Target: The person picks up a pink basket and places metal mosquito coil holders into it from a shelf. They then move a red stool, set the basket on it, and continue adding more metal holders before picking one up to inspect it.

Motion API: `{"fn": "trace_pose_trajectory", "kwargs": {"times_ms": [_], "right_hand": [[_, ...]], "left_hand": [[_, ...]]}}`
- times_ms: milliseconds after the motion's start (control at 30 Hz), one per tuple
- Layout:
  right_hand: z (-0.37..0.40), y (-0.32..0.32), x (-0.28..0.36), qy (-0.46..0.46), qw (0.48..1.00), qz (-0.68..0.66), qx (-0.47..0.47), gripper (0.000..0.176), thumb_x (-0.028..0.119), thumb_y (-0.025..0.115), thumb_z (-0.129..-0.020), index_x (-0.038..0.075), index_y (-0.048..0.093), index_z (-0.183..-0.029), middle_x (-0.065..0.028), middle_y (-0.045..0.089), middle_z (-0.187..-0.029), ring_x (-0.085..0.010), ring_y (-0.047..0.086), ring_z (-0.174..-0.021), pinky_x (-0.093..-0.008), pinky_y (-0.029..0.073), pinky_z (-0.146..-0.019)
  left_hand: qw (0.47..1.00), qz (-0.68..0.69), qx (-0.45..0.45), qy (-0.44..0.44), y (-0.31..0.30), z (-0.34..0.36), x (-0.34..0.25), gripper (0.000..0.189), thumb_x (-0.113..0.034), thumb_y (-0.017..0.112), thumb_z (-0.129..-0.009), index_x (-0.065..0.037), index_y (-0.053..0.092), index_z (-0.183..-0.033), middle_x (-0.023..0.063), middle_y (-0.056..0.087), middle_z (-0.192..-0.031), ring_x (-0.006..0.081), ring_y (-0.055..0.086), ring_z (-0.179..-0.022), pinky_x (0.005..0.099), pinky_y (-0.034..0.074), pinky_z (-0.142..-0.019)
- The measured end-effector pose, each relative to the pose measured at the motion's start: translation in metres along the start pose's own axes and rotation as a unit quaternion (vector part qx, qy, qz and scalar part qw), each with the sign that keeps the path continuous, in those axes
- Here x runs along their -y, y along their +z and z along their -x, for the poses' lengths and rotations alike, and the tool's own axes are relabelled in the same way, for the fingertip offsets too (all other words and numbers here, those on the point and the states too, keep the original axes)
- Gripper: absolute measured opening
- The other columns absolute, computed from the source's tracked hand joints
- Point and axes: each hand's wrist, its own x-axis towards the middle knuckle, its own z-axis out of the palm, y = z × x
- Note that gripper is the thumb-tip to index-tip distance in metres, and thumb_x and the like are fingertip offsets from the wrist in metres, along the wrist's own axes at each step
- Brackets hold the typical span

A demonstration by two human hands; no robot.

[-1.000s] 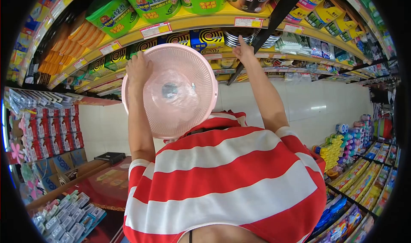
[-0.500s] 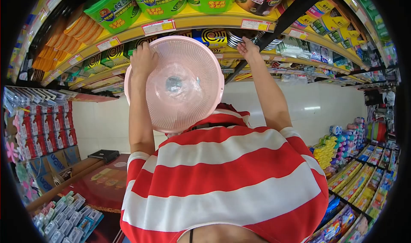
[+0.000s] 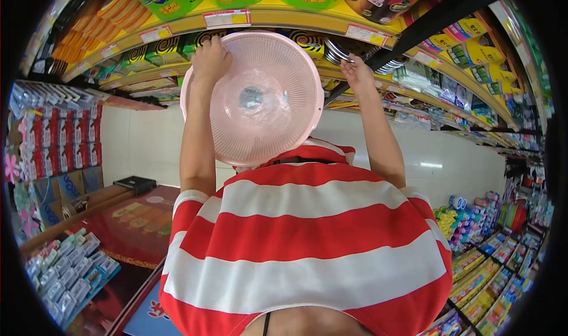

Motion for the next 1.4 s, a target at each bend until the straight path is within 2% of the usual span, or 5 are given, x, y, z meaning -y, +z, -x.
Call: {"fn": "trace_pose_trajectory", "kwargs": {"times_ms": [400,667,833,1067,1400], "right_hand": [[0.094,-0.020,0.026,-0.020,0.951,0.189,0.246,0.012,0.008,0.061,-0.081,0.005,0.049,-0.080,-0.0076,0.058,-0.074,-0.0154,0.059,-0.066,-0.0283,0.050,-0.064],[0.120,0.062,-0.007,-0.121,0.714,0.564,0.396,0.023,0.013,0.063,-0.071,0.004,0.042,-0.071,-0.0070,0.055,-0.065,-0.0134,0.061,-0.058,-0.0258,0.048,-0.048],[0.097,0.095,-0.053,-0.013,0.650,0.628,0.427,0.022,0.017,0.061,-0.071,0.000,0.047,-0.070,-0.0092,0.059,-0.063,-0.0154,0.062,-0.059,-0.0262,0.048,-0.050],[0.079,0.097,-0.081,-0.125,0.574,0.689,0.425,0.038,0.024,0.063,-0.073,-0.004,0.059,-0.098,-0.0147,0.063,-0.078,-0.0151,0.063,-0.074,-0.0260,0.049,-0.063],[0.069,0.041,0.018,-0.094,0.906,0.308,0.275,0.023,0.011,0.056,-0.085,-0.006,0.056,-0.101,-0.0103,0.061,-0.084,-0.0143,0.061,-0.072,-0.0246,0.051,-0.065]], "left_hand": [[0.999,-0.025,0.030,-0.029,0.001,-0.007,-0.022,0.046,-0.027,0.059,-0.072,-0.004,0.049,-0.111,0.0188,0.057,-0.101,0.0369,0.057,-0.091,0.0483,0.045,-0.077],[1.000,-0.015,0.023,0.006,0.009,-0.018,-0.028,0.046,-0.029,0.057,-0.073,-0.003,0.050,-0.110,0.0218,0.057,-0.102,0.0410,0.054,-0.092,0.0501,0.045,-0.078],[1.000,-0.024,-0.003,0.011,0.007,-0.017,-0.028,0.042,-0.028,0.057,-0.073,-0.002,0.053,-0.107,0.0199,0.057,-0.100,0.0382,0.056,-0.090,0.0495,0.046,-0.076],[0.999,-0.033,0.007,-0.011,0.004,-0.016,-0.021,0.044,-0.029,0.057,-0.073,-0.003,0.052,-0.108,0.0195,0.057,-0.101,0.0373,0.055,-0.093,0.0491,0.045,-0.076],[0.999,-0.038,0.024,-0.020,0.000,-0.019,-0.016,0.047,-0.028,0.059,-0.072,-0.003,0.050,-0.110,0.0191,0.056,-0.100,0.0363,0.055,-0.092,0.0484,0.045,-0.077]]}}
